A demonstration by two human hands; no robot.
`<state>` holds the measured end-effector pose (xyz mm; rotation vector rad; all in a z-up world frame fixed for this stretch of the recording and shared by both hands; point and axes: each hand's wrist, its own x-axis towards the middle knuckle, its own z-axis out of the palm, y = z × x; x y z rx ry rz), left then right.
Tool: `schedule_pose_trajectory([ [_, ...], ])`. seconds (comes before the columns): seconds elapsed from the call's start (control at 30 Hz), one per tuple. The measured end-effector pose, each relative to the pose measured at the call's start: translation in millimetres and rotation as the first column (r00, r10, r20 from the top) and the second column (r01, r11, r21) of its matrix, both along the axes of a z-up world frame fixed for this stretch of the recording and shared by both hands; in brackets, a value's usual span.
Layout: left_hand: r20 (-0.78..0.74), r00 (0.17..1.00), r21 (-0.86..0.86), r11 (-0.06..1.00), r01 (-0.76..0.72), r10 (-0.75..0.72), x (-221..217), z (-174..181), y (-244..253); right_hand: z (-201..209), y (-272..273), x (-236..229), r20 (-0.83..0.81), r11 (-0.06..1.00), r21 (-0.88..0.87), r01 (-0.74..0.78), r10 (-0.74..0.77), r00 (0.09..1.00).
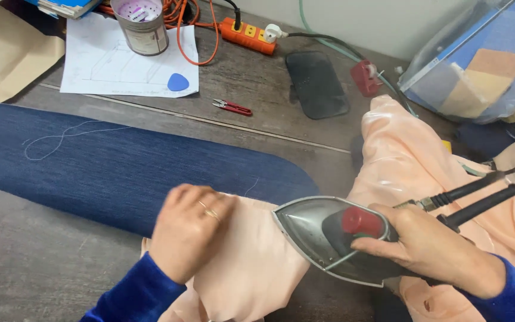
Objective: The person irons a piece of light pink fabric on a blue ironing board using a steam iron. They repeatedly smooth the fabric, press it with the iron, and adjust the folds by hand to ensure it is flat.
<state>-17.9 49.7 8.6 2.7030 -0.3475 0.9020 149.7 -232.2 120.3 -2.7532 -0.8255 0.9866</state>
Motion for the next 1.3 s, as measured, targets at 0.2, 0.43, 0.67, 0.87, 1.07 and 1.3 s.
schedule_pose_trajectory([
  [0.2, -0.539, 0.744, -0.235, 0.778, -0.582, 0.394, 3.3, 9.4, 11.4, 5.6, 23.9, -1.2, 0.079, 0.995, -0.001, -0.098, 0.098, 0.992],
  [0.43, -0.701, 0.649, -0.209, 0.785, -0.583, 0.296, 14.6, 3.3, 9.2, 2.3, 9.8, 2.1, 0.023, 0.997, 0.051, -0.065, 0.064, 0.998],
  [0.67, -0.669, 0.655, -0.138, 0.807, -0.574, 0.351, 18.3, 3.8, 12.4, 5.1, 8.4, 0.0, -0.017, 0.998, -0.042, 0.054, -0.055, 0.998],
  [0.87, -0.636, 0.693, -0.23, 0.775, -0.589, 0.339, 15.6, -1.9, 22.9, 10.7, 39.7, -2.3, 0.062, 0.993, -0.115, -0.019, 0.026, 0.998],
  [1.07, -0.644, 0.703, -0.325, 0.724, -0.609, 0.303, 12.7, 0.0, 29.7, 18.1, 84.2, -5.2, 0.099, 0.986, -0.141, -0.093, 0.107, 0.989],
  [1.3, -0.54, 0.803, -0.496, 0.676, -0.545, 0.252, -12.1, 13.6, 37.0, 29.2, 126.5, -14.7, 0.142, 0.985, -0.005, -0.175, 0.174, 0.975],
])
